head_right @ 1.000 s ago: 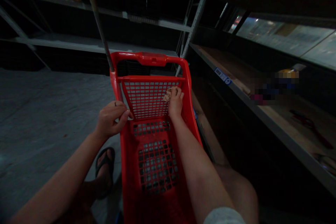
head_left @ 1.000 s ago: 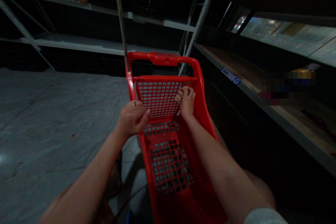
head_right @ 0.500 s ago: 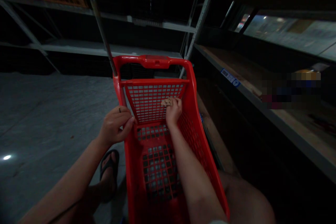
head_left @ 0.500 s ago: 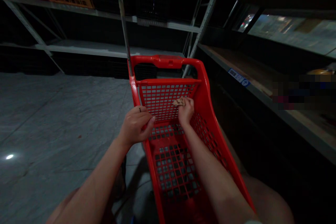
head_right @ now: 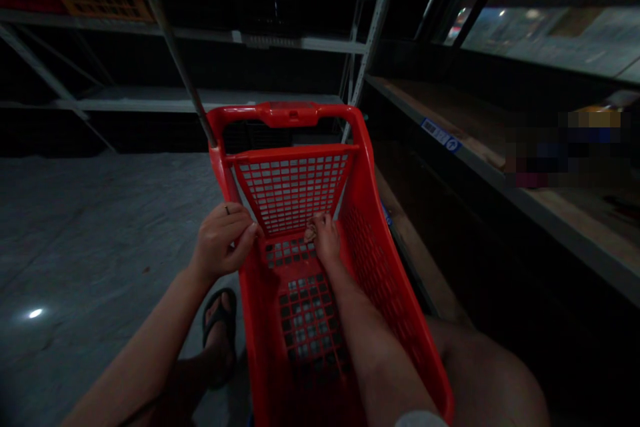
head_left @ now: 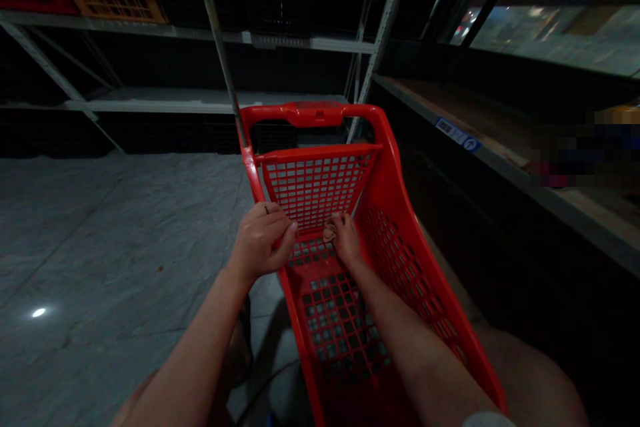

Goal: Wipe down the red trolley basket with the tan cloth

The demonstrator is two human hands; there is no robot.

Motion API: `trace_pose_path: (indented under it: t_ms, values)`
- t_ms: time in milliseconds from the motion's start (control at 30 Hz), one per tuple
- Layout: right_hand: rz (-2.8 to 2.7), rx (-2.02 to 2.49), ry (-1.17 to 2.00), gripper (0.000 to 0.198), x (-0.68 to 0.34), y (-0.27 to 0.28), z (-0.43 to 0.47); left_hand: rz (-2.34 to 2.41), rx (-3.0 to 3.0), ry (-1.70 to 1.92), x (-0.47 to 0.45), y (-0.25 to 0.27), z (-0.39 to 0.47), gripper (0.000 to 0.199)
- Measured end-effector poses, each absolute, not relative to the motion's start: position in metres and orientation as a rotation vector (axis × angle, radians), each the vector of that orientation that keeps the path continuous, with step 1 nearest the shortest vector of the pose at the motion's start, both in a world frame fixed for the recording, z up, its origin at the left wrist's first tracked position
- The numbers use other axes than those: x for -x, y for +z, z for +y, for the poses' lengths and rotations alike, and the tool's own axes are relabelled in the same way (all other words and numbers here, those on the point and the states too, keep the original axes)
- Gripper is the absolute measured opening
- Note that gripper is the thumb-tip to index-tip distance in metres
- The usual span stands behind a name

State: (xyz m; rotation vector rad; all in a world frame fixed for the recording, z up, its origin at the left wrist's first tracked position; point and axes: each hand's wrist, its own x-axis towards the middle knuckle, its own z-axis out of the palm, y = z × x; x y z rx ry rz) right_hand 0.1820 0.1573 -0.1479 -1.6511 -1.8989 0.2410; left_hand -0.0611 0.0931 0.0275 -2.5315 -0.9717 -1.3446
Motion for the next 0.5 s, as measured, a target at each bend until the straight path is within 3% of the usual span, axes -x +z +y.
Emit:
trace_pose_path:
  t_ms: [133, 367, 500]
  values:
    - [-1.752, 1.656, 0.324, 0.039, -0.174, -0.134, 0.152, -0.937, 2.537, -1.361, 0.059, 0.026, 0.094, 0.029]
    - [-1.391, 1.350, -0.179, 0.042, -0.145, 0.002, 0.214, -0.925, 2.509, -1.335, 0.054, 0.025, 0.094, 0.029]
    - [-1.591, 1.313, -0.216, 0.036, -0.140, -0.019, 0.210, -0.901, 2.490, -1.350, 0.052, 0.026, 0.094, 0.030]
